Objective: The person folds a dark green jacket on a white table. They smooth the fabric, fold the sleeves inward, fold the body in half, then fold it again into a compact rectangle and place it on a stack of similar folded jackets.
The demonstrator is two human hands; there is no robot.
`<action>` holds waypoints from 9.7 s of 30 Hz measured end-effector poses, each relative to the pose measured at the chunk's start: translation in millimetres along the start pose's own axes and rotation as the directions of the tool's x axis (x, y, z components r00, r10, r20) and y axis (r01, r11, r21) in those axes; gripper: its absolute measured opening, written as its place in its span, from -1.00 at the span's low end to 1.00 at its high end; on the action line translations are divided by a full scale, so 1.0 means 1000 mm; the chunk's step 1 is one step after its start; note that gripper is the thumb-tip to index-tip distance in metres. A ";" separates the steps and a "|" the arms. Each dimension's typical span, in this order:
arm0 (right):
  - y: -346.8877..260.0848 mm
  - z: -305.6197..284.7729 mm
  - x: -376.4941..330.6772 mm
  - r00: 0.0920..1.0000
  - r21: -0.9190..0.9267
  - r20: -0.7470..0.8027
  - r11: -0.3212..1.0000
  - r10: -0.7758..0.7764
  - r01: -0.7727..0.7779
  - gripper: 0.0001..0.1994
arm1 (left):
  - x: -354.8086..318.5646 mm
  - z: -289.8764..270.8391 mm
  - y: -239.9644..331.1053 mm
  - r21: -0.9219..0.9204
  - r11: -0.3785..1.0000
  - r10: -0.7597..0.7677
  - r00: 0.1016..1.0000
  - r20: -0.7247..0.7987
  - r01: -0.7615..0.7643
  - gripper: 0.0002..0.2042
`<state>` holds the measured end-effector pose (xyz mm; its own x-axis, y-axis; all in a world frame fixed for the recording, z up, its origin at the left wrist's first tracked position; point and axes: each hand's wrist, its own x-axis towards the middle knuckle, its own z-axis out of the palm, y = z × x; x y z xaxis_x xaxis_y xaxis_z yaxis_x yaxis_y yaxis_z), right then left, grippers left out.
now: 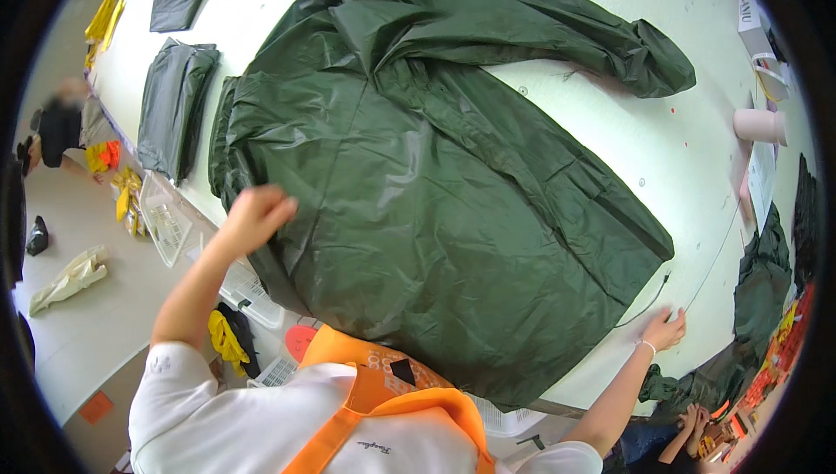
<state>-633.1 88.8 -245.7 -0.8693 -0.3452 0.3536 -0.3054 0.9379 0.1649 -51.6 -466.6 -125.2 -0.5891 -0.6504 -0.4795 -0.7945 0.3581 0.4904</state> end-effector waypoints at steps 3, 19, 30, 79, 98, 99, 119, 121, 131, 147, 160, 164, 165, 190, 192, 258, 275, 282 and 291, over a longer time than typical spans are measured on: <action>-0.087 -0.041 0.023 0.943 0.486 0.332 0.858 -0.006 -0.166 -0.72 | 0.090 -0.015 0.039 -0.093 0.991 0.067 0.965 -0.253 -0.093 -0.62; -0.168 -0.089 0.148 0.858 0.859 0.475 0.105 0.196 -0.500 -0.55 | 0.207 0.000 0.131 -0.391 0.754 0.236 0.773 -0.588 -0.527 -0.27; -0.284 -0.157 -0.199 0.817 0.305 0.267 0.849 -0.510 0.431 -0.36 | -0.091 0.088 -0.074 0.180 0.936 -0.151 0.806 -0.573 0.303 -0.33; -0.319 -0.195 -0.275 0.692 0.481 0.162 0.669 -0.703 0.567 -0.38 | -0.153 0.257 -0.091 -0.823 0.567 -0.751 0.419 -0.511 0.013 -0.47; -0.238 -0.216 -0.254 0.652 0.586 0.227 0.636 -0.723 0.502 -0.30 | -0.159 0.126 -0.087 -0.273 0.960 -0.260 0.553 -0.792 0.060 -0.50; -0.215 -0.220 -0.259 0.695 0.532 0.242 0.692 -0.677 0.488 -0.31 | -0.145 0.115 -0.067 -0.303 0.947 -0.302 0.598 -0.743 0.101 -0.48; -0.033 -0.238 -0.319 0.627 0.494 0.482 0.781 -0.612 0.382 -0.12 | -0.175 0.184 -0.166 -0.799 0.599 -0.606 0.626 -0.490 -0.045 -0.51; -0.013 -0.214 -0.327 0.719 0.502 0.273 0.732 -0.639 0.460 -0.39 | -0.186 0.188 -0.174 -0.890 0.456 -0.595 0.740 -0.314 -0.012 -0.57; 0.051 -0.225 -0.191 0.787 0.819 0.534 0.420 -0.309 -0.391 -0.93 | -0.238 0.031 -0.081 -0.996 0.047 -0.133 0.988 -0.082 -0.076 -0.61; 0.002 -0.086 -0.098 0.662 0.581 0.746 0.557 -0.074 -0.593 -0.63 | -0.012 0.006 -0.115 -0.044 0.970 0.200 0.882 -0.426 -0.241 -0.68; -0.076 -0.116 -0.137 0.981 0.133 -0.194 0.990 -0.025 0.051 -0.59 | -0.009 -0.008 -0.099 0.345 0.933 0.099 0.851 -0.516 0.100 -0.67; -0.214 -0.214 -0.181 0.838 0.831 0.502 0.389 -0.216 -0.398 -0.73 | -0.009 -0.002 -0.088 0.204 0.973 0.028 0.828 -0.560 0.105 -0.67; -0.253 -0.232 -0.207 0.657 0.778 0.622 0.238 -0.427 -0.582 -0.67 | -0.001 0.001 -0.090 0.198 0.966 -0.043 0.857 -0.513 0.167 -0.67; -0.186 -0.260 -0.117 0.887 0.464 0.299 0.866 -0.351 0.186 -0.41 | -0.043 0.040 -0.131 0.286 0.910 -0.059 0.778 -0.626 0.299 -0.79; -0.143 -0.242 -0.157 0.861 0.483 0.372 0.864 -0.347 0.139 -0.31 | -0.039 0.044 -0.131 0.282 0.910 -0.051 0.758 -0.650 0.303 -0.78; -0.267 -0.072 0.168 0.757 0.302 0.377 0.843 -0.534 0.445 -0.54 | 0.258 -0.070 0.045 0.116 0.980 -0.086 0.869 -0.487 0.163 -0.49; -0.136 -0.211 -0.124 0.636 0.544 0.021 0.543 -0.771 0.640 -0.48 | -0.072 0.004 -0.094 0.630 0.664 0.608 0.781 -0.143 -0.402 -0.48; -0.137 -0.187 -0.165 0.656 0.570 0.065 0.567 -0.752 0.594 -0.57 | -0.083 -0.001 -0.088 0.613 0.676 0.504 0.864 0.019 -0.408 -0.68; -0.133 -0.212 -0.158 0.560 0.462 -0.027 0.486 -0.828 0.741 -0.77 | -0.071 0.036 -0.126 0.674 0.657 0.477 0.879 -0.025 -0.338 -0.92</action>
<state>-372.4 11.3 -128.3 -0.2233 -0.9709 0.0867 -0.9727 0.2163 -0.0834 84.6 -441.8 -179.0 -0.8928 -0.4174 -0.1695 -0.4226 0.9063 -0.0060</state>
